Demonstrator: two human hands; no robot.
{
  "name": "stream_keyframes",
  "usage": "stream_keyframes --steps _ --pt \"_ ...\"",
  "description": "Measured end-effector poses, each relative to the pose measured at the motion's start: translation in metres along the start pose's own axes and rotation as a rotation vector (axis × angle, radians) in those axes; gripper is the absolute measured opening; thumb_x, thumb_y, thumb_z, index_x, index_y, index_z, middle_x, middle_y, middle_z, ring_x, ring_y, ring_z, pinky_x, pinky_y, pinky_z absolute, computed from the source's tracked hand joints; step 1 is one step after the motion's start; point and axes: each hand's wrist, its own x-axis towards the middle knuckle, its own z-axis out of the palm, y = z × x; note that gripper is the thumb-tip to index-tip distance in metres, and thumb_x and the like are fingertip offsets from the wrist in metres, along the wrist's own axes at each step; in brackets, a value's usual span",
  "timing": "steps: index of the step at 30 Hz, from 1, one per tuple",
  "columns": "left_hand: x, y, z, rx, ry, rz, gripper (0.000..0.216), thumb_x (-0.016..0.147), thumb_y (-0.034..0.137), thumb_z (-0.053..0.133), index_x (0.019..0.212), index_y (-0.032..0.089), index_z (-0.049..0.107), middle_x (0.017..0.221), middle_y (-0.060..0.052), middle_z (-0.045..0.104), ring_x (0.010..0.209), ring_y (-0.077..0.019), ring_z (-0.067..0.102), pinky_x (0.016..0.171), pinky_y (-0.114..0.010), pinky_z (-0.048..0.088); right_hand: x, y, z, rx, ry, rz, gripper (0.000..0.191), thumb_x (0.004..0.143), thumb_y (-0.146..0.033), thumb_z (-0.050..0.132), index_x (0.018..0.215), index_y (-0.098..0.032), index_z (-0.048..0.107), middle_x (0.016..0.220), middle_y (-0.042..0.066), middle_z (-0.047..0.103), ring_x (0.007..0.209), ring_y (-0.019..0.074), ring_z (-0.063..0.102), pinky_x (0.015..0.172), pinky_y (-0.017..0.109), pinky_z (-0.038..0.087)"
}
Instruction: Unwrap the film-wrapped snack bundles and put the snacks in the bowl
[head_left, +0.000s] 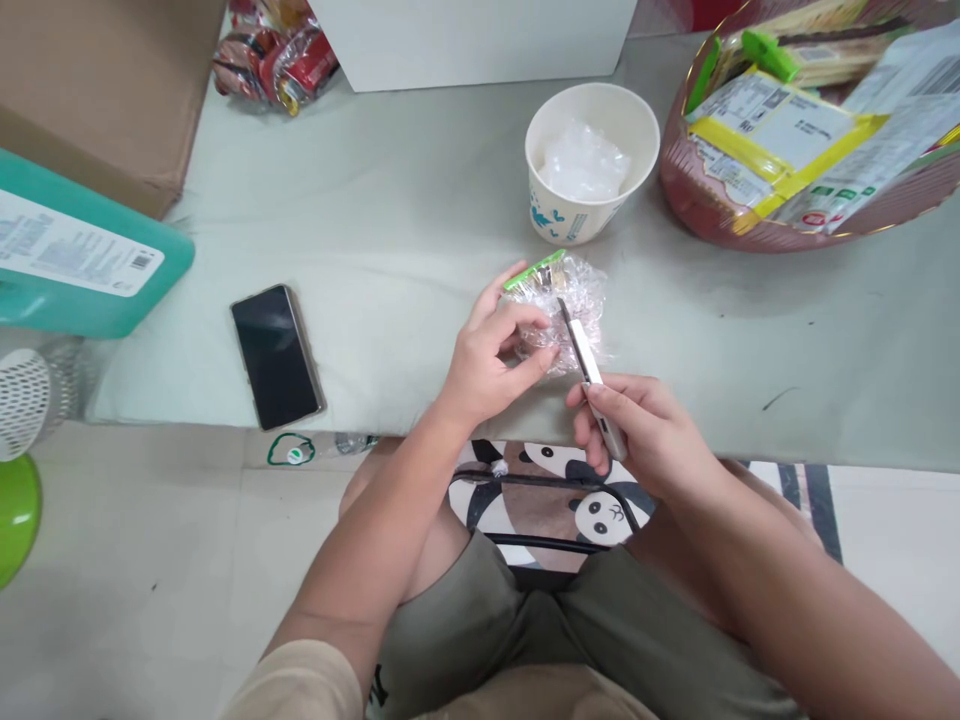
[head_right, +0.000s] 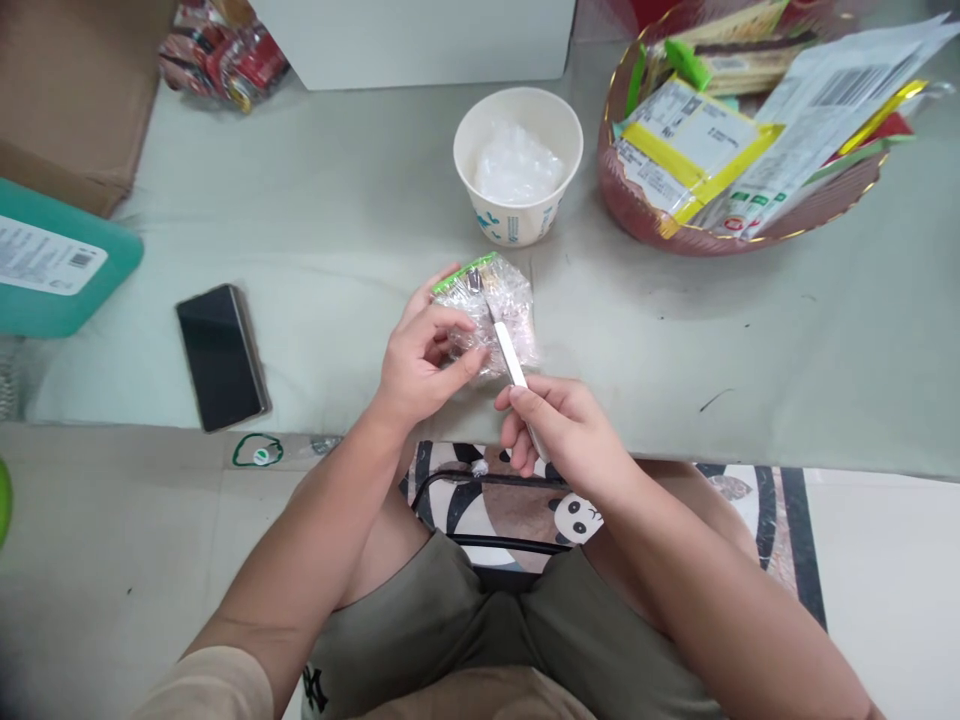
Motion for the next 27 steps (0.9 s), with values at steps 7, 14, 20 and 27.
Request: stream_keyframes --steps 7,14,20,27 --pt "0.002 0.002 0.0 -0.098 0.114 -0.091 0.032 0.088 0.049 0.076 0.098 0.02 0.068 0.156 -0.015 0.052 0.087 -0.0132 0.072 0.061 -0.024 0.056 -0.002 0.002 0.0 -0.018 -0.008 0.006 0.047 0.076 -0.06 0.083 0.086 -0.016 0.068 0.059 0.0 0.066 0.043 0.0097 0.059 0.04 0.02 0.05" --pt "0.006 -0.001 0.002 -0.207 0.26 -0.115 0.033 0.082 0.049 0.083 0.094 0.021 0.07 0.141 -0.009 0.058 0.067 -0.0042 0.062 0.058 -0.021 0.056 -0.005 0.003 0.0 -0.114 -0.02 0.028 0.049 0.08 -0.062 0.08 0.088 -0.016 0.067 0.062 0.0 0.066 0.045 0.0093 0.059 0.041 0.019 0.051" --pt "0.012 -0.006 0.006 -0.297 0.428 -0.173 0.038 0.078 0.055 0.086 0.09 0.024 0.066 0.104 0.0 0.062 0.064 -0.0056 0.059 0.054 -0.02 0.05 -0.007 0.0 0.0 -0.211 -0.021 0.065 0.052 0.078 -0.065 0.079 0.087 -0.016 0.066 0.063 0.0 0.066 0.047 0.0087 0.06 0.043 0.019 0.051" --pt "0.016 -0.018 -0.002 -0.439 0.491 -0.227 0.048 0.076 0.06 0.085 0.098 0.027 0.058 0.101 0.001 0.061 0.079 -0.0091 0.065 0.07 -0.022 0.058 -0.005 0.006 -0.004 -0.326 -0.072 0.0 0.048 0.091 -0.064 0.065 0.092 -0.016 0.065 0.07 0.003 0.068 0.053 0.0115 0.062 0.049 0.023 0.053"
